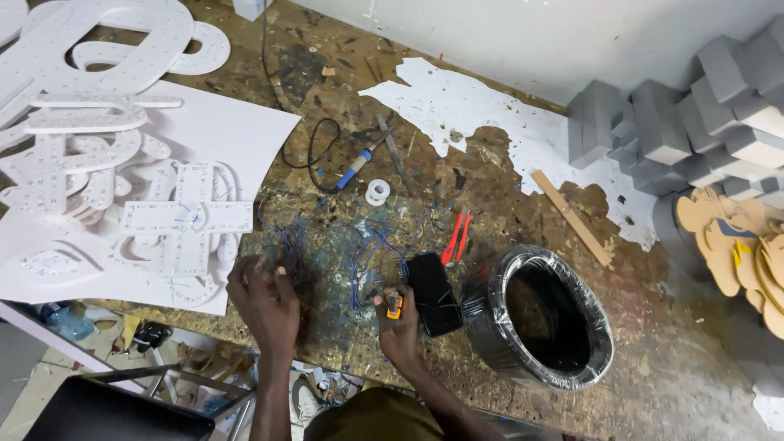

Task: Using pliers to strip insulation from and cut small blue wires on a cluttered workbench

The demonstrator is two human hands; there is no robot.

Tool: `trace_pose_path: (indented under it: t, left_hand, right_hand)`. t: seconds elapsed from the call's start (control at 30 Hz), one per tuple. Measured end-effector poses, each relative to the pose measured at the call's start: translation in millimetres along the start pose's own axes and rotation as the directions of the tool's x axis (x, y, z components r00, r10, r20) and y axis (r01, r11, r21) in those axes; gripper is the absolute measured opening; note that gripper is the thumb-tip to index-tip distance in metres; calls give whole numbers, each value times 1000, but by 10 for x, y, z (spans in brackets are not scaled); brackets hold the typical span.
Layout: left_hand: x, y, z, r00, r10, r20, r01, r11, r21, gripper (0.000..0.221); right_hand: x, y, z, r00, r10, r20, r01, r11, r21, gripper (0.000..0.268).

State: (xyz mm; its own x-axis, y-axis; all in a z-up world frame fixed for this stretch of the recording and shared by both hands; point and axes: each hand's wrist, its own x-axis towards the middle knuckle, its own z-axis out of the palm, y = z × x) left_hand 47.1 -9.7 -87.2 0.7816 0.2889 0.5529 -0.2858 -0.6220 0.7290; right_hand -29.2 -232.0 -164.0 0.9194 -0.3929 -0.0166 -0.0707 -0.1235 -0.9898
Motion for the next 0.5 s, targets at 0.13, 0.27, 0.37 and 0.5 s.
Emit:
trace_pose_path:
  t: [0.13, 0.27, 0.37, 0.5]
  left_hand:
    - [-223, -117, 422, 920, -107, 376, 151, 985, -88, 21]
    - [-390, -367, 1020, 835, -22, 550, 124, 981, -149, 27]
    - [-333, -378, 1221, 821, 16, 571, 79, 987, -141, 19]
    - [-350, -373, 1266, 881, 46, 471, 27, 989, -147, 22]
  right_hand:
    - [23, -63, -67, 999, -49, 12, 49, 998, 38, 39]
    - [6, -115, -133, 998, -36, 45, 31, 995, 96, 17]
    - [19, -89, -185, 995, -81, 51, 75, 991, 106, 23]
    - [42, 69, -223, 994, -109, 30, 100, 969, 227, 21]
